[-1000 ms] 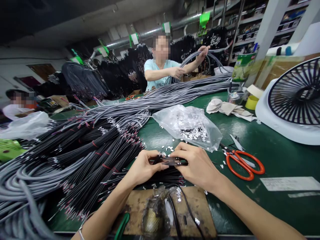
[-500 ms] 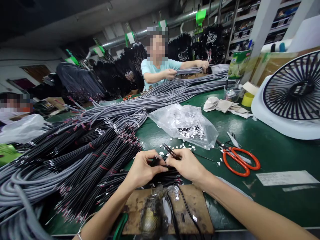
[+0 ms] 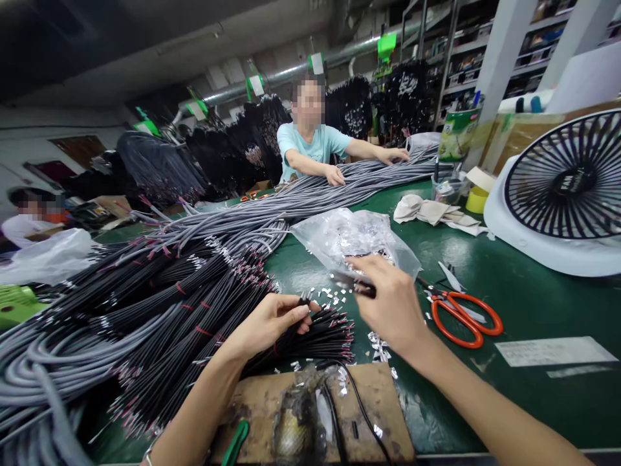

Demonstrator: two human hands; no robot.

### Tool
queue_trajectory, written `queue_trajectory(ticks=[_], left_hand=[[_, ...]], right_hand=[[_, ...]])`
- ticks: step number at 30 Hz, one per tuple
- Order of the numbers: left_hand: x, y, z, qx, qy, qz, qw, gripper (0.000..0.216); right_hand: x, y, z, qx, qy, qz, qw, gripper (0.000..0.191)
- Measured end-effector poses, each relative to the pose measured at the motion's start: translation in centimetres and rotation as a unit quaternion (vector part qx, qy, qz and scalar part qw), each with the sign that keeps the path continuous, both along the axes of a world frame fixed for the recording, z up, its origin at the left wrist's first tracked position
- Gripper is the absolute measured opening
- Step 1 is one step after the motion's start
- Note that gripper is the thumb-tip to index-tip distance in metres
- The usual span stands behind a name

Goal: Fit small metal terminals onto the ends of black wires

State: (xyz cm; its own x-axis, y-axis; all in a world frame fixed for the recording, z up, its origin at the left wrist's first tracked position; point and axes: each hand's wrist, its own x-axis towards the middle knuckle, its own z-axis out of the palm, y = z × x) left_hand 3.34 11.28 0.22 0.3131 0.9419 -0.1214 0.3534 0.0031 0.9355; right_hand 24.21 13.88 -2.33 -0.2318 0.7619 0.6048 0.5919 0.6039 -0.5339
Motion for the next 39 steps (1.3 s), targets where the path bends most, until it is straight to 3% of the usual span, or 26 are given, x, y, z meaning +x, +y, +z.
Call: queue_trajectory(ticks=[2, 4, 10, 16, 20, 25, 30, 39], left_hand=[[0.3, -0.2, 0.0, -0.006, 0.009, 0.021, 1.000, 0.026], [0.5, -0.3, -0.2, 0.003, 0.029, 0.042, 0.999, 0.026], [0.7, -0.3, -0.6, 0.044, 0.056, 0.050, 0.996, 0.028], [0.5, -0.4, -0.5, 0.017, 0.028, 0.047, 0.998, 0.030], [0.6, -0.3, -0.6, 0.023, 0.025, 0.053, 0.998, 0.032], [0.5, -0.3, -0.8, 0.041, 0.054, 0.059, 0.996, 0.036], [0.5, -0.4, -0.9, 0.046, 0.064, 0.066, 0.995, 0.036], [0.6, -0.4, -0.7, 0.058, 0.072, 0.076, 0.993, 0.036]], right_hand=[[-1.3, -0.8, -0.2, -0.044, 0.031, 0.087, 0.995, 0.033], [-2.3, -1.4, -0.1, -0.079, 0.057, 0.130, 0.987, 0.030], [-2.4, -1.6, 0.0, -0.117, 0.086, 0.147, 0.978, 0.028], [-2.6, -1.9, 0.2, -0.105, 0.073, 0.149, 0.980, 0.031], [-2.7, -2.2, 0.3, -0.048, 0.000, 0.068, 0.997, 0.030], [-2.2, -2.4, 0.0, 0.120, -0.132, -0.038, 0.983, 0.022], [-2.0, -2.3, -0.2, 0.166, -0.186, -0.042, 0.968, 0.023], [-2.0, -2.6, 0.3, 0.197, -0.195, -0.037, 0.960, 0.020]])
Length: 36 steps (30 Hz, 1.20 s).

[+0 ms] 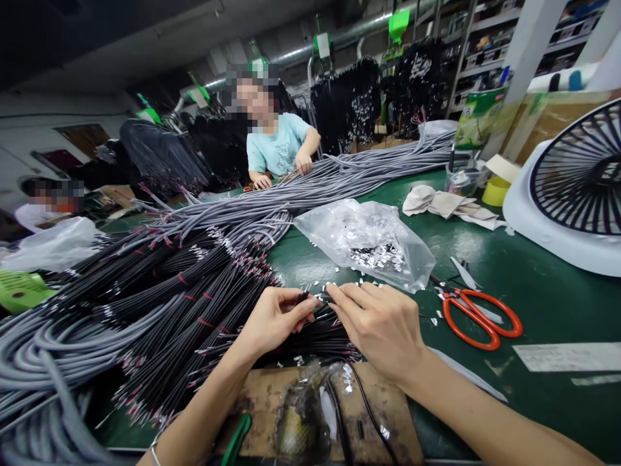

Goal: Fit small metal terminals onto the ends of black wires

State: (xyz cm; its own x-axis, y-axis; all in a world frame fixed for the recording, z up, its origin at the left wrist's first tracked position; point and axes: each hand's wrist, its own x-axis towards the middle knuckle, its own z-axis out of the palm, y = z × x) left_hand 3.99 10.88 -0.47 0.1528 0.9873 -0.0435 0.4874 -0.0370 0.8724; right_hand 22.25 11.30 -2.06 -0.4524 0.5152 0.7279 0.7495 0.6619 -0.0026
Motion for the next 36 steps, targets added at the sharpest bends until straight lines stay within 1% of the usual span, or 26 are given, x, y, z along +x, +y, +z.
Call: queue_trajectory(ticks=[4, 9, 12, 14, 15, 17, 19, 21, 22, 24, 27, 31, 32, 34, 36], left_hand=[[0.0, 0.0, 0.1, 0.003, 0.009, -0.002, 1.000, 0.036], [0.2, -0.2, -0.1, 0.046, 0.060, -0.010, 0.997, 0.035], [0.3, -0.3, -0.2, 0.060, 0.071, -0.030, 0.995, 0.032], [0.3, -0.3, -0.3, 0.052, 0.061, -0.033, 0.996, 0.031], [0.2, -0.3, -0.2, 0.045, 0.050, -0.036, 0.997, 0.031], [0.0, -0.3, -0.1, 0.023, 0.014, -0.055, 0.998, 0.031], [-0.2, -0.3, 0.1, -0.006, -0.023, -0.090, 0.996, 0.031], [-0.4, -0.2, 0.3, -0.036, -0.053, -0.121, 0.991, 0.032], [-0.4, -0.2, 0.3, -0.047, -0.063, -0.130, 0.988, 0.033], [-0.4, -0.2, 0.4, -0.064, -0.079, -0.139, 0.985, 0.033], [0.0, -0.3, 0.4, -0.080, -0.103, -0.119, 0.984, 0.030], [0.4, -0.2, 0.0, -0.063, -0.151, -0.024, 0.986, 0.028], [0.4, -0.2, -0.1, -0.057, -0.161, -0.011, 0.985, 0.030], [0.4, -0.1, -0.3, -0.057, -0.164, -0.021, 0.985, 0.029], [0.3, 0.0, -0.2, -0.063, -0.149, -0.050, 0.986, 0.026]], right_hand=[[0.1, 0.1, -0.1, -0.002, -0.008, 0.000, 1.000, 0.021], [-0.1, 0.1, -0.5, -0.003, -0.038, 0.007, 0.999, 0.021], [-0.2, 0.1, -0.5, -0.044, -0.038, 0.023, 0.998, 0.021], [-0.2, 0.3, -0.4, -0.097, 0.011, 0.023, 0.995, 0.021], [-0.1, 0.5, -0.4, -0.132, 0.050, 0.024, 0.990, 0.019], [0.0, 0.9, -0.2, -0.205, 0.130, 0.041, 0.969, 0.020], [0.1, 1.2, -0.1, -0.267, 0.182, 0.095, 0.942, 0.021], [0.0, 1.4, -0.1, -0.301, 0.202, 0.158, 0.919, 0.014], [0.0, 1.4, -0.1, -0.308, 0.207, 0.179, 0.911, 0.010], [-0.3, 1.4, -0.2, -0.317, 0.216, 0.189, 0.904, 0.010], [-0.7, 1.2, -0.4, -0.333, 0.225, 0.175, 0.899, 0.018], [-1.1, 0.9, -0.5, -0.364, 0.232, 0.164, 0.887, 0.023], [-1.1, 0.9, -0.6, -0.369, 0.235, 0.163, 0.884, 0.022], [-1.0, 0.9, -0.6, -0.367, 0.249, 0.156, 0.883, 0.021], [-0.8, 1.0, -0.6, -0.349, 0.268, 0.148, 0.886, 0.017]])
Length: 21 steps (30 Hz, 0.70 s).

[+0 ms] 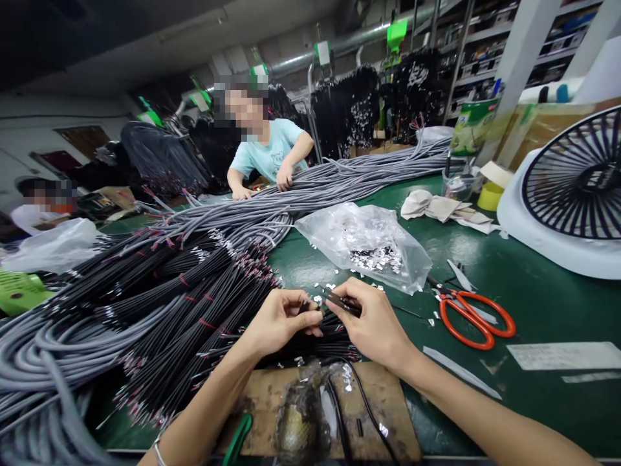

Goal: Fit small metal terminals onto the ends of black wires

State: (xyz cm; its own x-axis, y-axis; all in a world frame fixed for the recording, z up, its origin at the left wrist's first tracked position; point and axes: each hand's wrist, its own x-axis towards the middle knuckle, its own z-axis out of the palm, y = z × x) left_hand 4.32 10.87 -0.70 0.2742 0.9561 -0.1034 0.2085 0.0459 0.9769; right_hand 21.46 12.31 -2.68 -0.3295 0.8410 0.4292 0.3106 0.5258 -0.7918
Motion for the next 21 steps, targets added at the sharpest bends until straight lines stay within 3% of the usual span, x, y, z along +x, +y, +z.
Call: queue_trajectory(ticks=[10, 21], left_hand=[[-0.26, -0.16, 0.56, -0.002, 0.001, -0.074, 0.997, 0.028], [0.02, -0.28, 0.48, -0.005, 0.018, -0.054, 0.998, 0.026]], right_hand=[[0.16, -0.12, 0.43, 0.014, 0.008, 0.048, 0.999, 0.014], [0.24, 0.01, 0.31, 0.007, -0.016, 0.035, 0.999, 0.010]])
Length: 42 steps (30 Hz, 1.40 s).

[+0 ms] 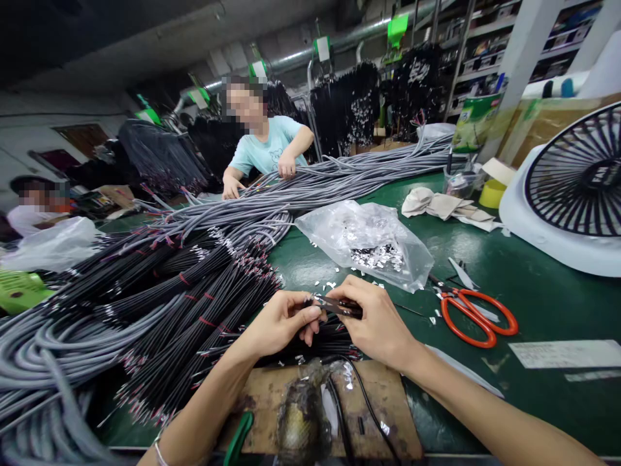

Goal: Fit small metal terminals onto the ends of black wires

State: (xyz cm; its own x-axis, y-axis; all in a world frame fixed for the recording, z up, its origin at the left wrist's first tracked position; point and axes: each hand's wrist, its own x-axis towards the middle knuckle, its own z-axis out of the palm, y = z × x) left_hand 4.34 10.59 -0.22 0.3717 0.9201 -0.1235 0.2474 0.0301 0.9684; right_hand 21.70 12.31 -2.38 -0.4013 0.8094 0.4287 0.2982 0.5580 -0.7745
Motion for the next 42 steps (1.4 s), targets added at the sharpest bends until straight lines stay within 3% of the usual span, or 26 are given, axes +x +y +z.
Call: queue_trajectory(ticks=[6, 9, 11, 14, 17, 19, 22, 26, 29, 36, 42], left_hand=[[0.5, 0.0, -1.1, 0.040, -0.017, 0.025, 0.999, 0.016], [0.4, 0.0, -1.5, 0.083, -0.016, 0.019, 0.996, 0.016], [0.3, -0.1, -1.3, 0.116, -0.011, 0.042, 0.992, 0.019], [0.2, -0.2, -0.4, 0.127, -0.030, 0.107, 0.986, 0.018], [0.2, -0.1, 0.5, 0.092, -0.031, 0.094, 0.991, 0.012], [0.2, 0.0, 0.6, 0.089, -0.011, 0.079, 0.993, 0.016], [0.1, 0.2, 0.4, 0.083, 0.010, 0.074, 0.994, 0.021], [0.1, 0.4, -0.2, 0.039, 0.018, 0.054, 0.998, 0.027], [0.3, 0.3, -0.6, 0.031, 0.020, 0.066, 0.997, 0.025], [0.8, 0.3, -0.7, 0.062, 0.045, 0.116, 0.990, 0.022], [0.5, 0.2, -0.8, 0.071, 0.066, 0.104, 0.990, 0.025]], right_hand=[[-0.3, 0.4, -0.3, -0.142, 0.021, -0.001, 0.990, 0.014], [-0.4, 0.7, -0.8, -0.166, 0.022, -0.002, 0.986, 0.013], [-0.5, 0.7, -0.9, -0.137, -0.015, -0.036, 0.990, 0.013], [-0.4, 0.5, -0.2, -0.036, -0.083, -0.096, 0.991, 0.014], [0.4, 0.4, 1.2, 0.119, -0.064, -0.158, 0.978, 0.017], [1.4, 0.7, 1.8, 0.212, -0.050, -0.232, 0.948, 0.016], [2.6, 1.4, 1.6, 0.221, -0.078, -0.295, 0.926, 0.014], [2.1, 1.3, 0.5, 0.143, -0.060, -0.151, 0.976, 0.025], [1.0, 0.7, 0.3, 0.109, -0.038, -0.081, 0.990, 0.024], [0.6, 0.4, 0.6, 0.057, -0.019, -0.065, 0.996, 0.017], [0.6, 0.1, 0.4, 0.052, -0.010, -0.050, 0.997, 0.027]])
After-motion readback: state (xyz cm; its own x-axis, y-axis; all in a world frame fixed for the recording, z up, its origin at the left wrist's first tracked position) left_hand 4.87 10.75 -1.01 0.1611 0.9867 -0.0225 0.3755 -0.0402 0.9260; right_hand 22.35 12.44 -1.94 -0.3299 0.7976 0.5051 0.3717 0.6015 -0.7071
